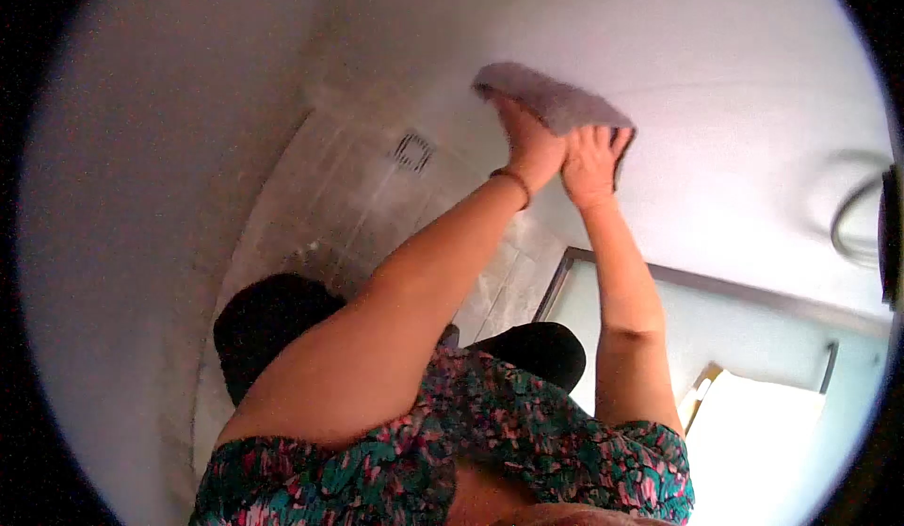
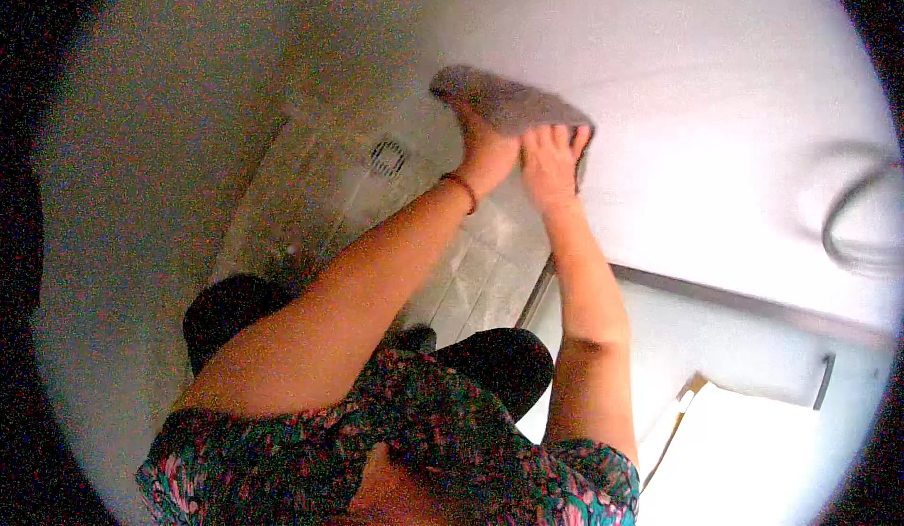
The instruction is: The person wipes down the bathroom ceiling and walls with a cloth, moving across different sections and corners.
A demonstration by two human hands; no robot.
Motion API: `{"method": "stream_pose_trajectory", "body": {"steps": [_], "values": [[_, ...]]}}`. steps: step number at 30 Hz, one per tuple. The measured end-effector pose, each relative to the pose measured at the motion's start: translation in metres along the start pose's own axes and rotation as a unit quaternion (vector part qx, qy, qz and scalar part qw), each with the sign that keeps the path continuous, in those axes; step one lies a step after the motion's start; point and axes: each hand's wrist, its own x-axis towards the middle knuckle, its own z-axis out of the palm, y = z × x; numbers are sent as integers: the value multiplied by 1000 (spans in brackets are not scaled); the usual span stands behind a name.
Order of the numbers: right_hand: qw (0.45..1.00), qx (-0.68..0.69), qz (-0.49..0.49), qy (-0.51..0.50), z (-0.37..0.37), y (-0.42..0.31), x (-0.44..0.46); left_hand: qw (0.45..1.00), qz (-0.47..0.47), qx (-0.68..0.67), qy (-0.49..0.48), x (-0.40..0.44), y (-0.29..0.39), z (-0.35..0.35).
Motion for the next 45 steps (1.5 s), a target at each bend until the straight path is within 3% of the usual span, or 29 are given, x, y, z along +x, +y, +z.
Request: {"method": "stream_pose_trajectory", "body": {"steps": [2,3,5,6,9,10,11,12,13,15,16,17,19,21,23,25,27,30,32,33,35,36,38,39,40,41,42,43,45], "values": [[998,22,18,64,-17,9,-1,967,92,28,-237,12,32,-94],[998,32,48,25,3,14,25,965,80,31,-249,42,14,-87],[991,28,117,52,-28,28,36,969,241,60,-15,42,30,-94],[991,2,120,62,-6,41,41,957,286,52,-6,71,31,-86],[954,-98,167,228,-51,100,132,904,418,67,62,115,81,-100],[939,-97,173,280,-82,108,147,924,372,75,-50,134,129,-127],[951,-187,238,59,-88,115,157,931,310,98,-164,158,169,-142],[930,-69,281,225,-75,126,165,916,387,107,-24,188,190,-121],[908,-132,237,320,-95,116,182,871,460,109,131,189,205,-127],[883,-123,222,395,-81,134,185,860,487,78,133,206,222,-101],[890,-120,242,369,-80,122,180,813,524,137,212,215,211,-101],[893,-118,266,344,-87,117,174,823,520,135,187,208,222,-95],[909,1,316,274,-33,79,141,765,469,422,-125,188,150,-96],[948,34,247,196,-1,22,105,754,535,370,-96,161,112,-98],[944,35,244,220,30,28,84,742,598,300,-48,153,83,-86],[963,116,243,-18,50,5,53,677,446,550,-202,127,65,-91],[967,101,233,-35,89,-42,21,732,504,425,-169,109,18,-106],[952,138,271,47,77,0,25,681,500,494,-205,109,68,-82],[906,166,339,192,54,18,22,767,468,395,-194,90,81,-74],[827,189,474,235,29,47,23,764,475,394,-186,92,94,-62],[813,118,473,320,9,73,26,757,492,416,-111,91,114,-47],[803,97,482,335,-1,102,26,729,559,378,-118,88,171,-27],[789,67,510,336,-32,153,16,725,609,312,-80,83,194,-8],[775,61,541,322,-45,189,12,728,612,281,-127,71,266,16],[768,4,531,358,-54,200,12,734,631,235,-84,72,264,19],[755,-49,527,386,-59,217,12,715,662,218,-59,67,294,28],[740,-79,543,388,-66,245,7,652,725,219,34,61,338,53],[727,-112,549,396,-76,265,0,654,723,215,61,61,337,59],[719,-163,480,475,-90,293,-8,689,694,208,-28,47,356,63]]}}
